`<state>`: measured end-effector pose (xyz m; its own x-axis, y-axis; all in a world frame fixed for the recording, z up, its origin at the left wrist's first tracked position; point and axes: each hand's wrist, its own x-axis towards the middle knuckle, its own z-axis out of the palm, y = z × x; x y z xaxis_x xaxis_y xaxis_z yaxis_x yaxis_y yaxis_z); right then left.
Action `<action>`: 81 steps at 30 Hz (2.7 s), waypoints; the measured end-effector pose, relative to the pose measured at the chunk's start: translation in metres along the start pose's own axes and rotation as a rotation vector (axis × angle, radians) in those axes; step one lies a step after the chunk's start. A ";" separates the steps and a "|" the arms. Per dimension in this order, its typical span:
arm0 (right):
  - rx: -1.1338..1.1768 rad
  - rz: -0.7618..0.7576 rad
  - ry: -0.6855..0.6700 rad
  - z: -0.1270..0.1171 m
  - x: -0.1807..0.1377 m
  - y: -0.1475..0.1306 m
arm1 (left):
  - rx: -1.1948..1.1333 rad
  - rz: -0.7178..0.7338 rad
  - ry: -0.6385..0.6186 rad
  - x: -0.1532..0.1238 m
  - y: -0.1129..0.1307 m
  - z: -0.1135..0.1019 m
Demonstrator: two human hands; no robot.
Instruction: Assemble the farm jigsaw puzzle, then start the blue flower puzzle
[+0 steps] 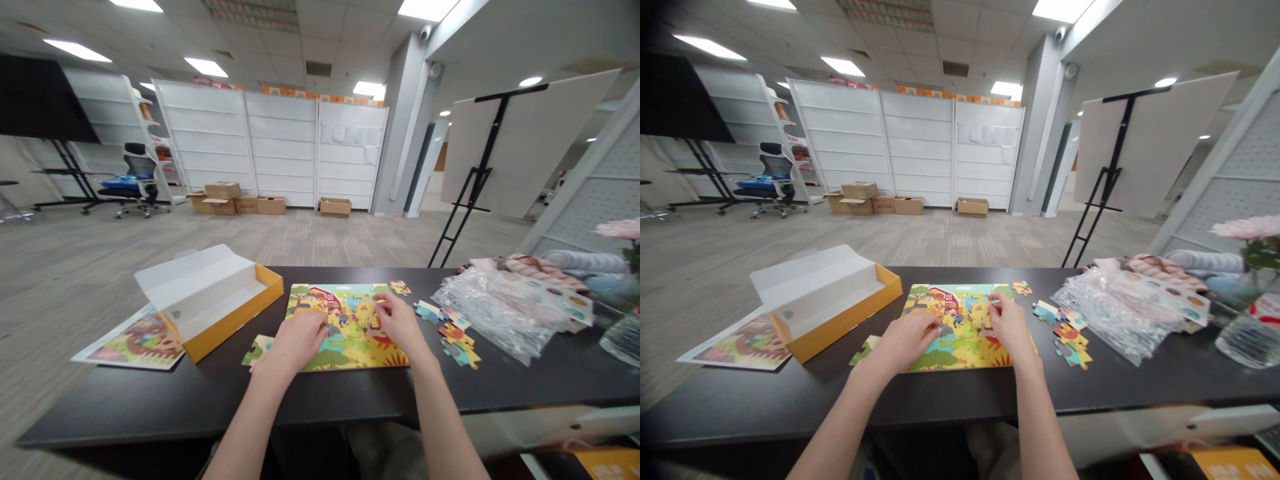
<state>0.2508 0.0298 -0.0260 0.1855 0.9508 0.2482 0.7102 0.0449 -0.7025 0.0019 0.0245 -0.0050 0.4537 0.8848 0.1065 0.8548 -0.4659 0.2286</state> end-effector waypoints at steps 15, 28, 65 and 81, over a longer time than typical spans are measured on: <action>0.102 0.033 -0.092 0.008 -0.003 -0.011 | -0.001 -0.072 0.015 -0.004 -0.011 -0.006; -0.124 -0.002 -0.128 0.015 0.000 0.001 | -0.003 0.177 0.049 -0.001 0.033 0.015; -0.272 -0.212 -0.375 0.001 -0.011 -0.011 | 0.007 0.184 0.016 0.000 0.047 0.023; -0.364 -0.203 -0.315 0.011 -0.011 -0.013 | 0.012 0.194 0.028 0.002 0.050 0.026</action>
<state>0.2324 0.0222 -0.0271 -0.1538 0.9827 0.1032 0.9114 0.1814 -0.3695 0.0522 0.0020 -0.0181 0.6028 0.7786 0.1745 0.7553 -0.6273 0.1900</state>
